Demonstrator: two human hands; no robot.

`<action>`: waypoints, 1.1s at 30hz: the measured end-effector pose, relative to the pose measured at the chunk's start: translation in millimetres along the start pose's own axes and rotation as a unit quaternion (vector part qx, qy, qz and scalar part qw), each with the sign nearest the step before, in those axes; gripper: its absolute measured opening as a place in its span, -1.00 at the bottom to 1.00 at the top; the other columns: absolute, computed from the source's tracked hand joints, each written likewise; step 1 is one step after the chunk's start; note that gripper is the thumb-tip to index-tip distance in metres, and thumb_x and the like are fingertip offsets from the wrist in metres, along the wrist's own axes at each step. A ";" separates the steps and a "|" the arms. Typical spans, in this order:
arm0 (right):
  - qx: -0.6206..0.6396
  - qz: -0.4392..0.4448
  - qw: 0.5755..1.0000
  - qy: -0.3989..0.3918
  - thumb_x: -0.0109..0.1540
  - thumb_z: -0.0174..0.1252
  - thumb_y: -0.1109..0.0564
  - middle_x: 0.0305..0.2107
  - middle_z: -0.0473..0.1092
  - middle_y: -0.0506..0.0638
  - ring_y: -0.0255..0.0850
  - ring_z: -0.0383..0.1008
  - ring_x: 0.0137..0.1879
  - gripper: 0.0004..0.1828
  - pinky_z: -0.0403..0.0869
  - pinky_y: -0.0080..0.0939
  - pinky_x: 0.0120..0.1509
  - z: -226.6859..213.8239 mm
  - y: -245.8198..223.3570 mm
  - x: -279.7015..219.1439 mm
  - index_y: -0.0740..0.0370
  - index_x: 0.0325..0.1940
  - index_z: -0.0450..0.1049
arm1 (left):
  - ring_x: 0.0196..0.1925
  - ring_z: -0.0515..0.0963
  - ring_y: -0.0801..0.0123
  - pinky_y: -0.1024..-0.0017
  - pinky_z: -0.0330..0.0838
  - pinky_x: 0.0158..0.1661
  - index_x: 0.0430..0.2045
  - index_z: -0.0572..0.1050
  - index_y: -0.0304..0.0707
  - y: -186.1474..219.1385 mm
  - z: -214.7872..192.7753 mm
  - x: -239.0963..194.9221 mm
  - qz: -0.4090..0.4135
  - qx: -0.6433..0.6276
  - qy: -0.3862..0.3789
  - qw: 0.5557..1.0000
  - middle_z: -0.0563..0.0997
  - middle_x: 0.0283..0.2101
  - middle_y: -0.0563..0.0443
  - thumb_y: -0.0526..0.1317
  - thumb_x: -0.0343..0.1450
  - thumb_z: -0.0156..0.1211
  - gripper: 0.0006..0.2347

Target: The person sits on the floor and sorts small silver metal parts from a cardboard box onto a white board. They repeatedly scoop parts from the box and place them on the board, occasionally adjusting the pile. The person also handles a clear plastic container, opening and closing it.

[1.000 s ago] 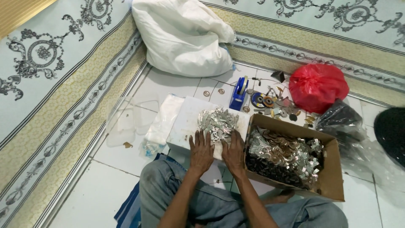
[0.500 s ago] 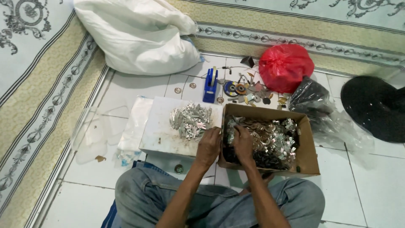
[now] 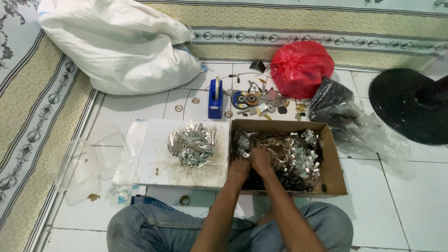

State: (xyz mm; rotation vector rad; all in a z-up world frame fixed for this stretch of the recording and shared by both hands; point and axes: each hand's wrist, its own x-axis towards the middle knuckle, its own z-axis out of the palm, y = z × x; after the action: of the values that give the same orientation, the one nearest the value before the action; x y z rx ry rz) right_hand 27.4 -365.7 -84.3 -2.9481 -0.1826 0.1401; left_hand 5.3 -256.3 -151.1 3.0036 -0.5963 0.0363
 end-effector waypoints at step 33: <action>0.600 0.174 0.776 0.085 0.07 0.57 0.04 -0.28 0.51 0.23 -0.05 0.48 -0.10 -0.62 0.53 0.05 -0.05 -86.6 -17.9 -44.9 0.32 -0.19 0.64 | -0.31 0.70 0.11 0.23 0.61 -0.31 -0.02 0.55 -0.52 -14.5 -62.4 24.6 -0.237 -0.680 -0.024 0.693 0.64 -0.17 -0.39 -0.28 0.32 0.32 -0.63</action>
State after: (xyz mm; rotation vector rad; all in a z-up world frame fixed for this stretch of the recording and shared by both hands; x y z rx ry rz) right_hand -9.9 -369.4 7.5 -1.6489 0.3649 0.0127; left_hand 33.1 -247.2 -89.1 1.5617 0.1979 -0.3514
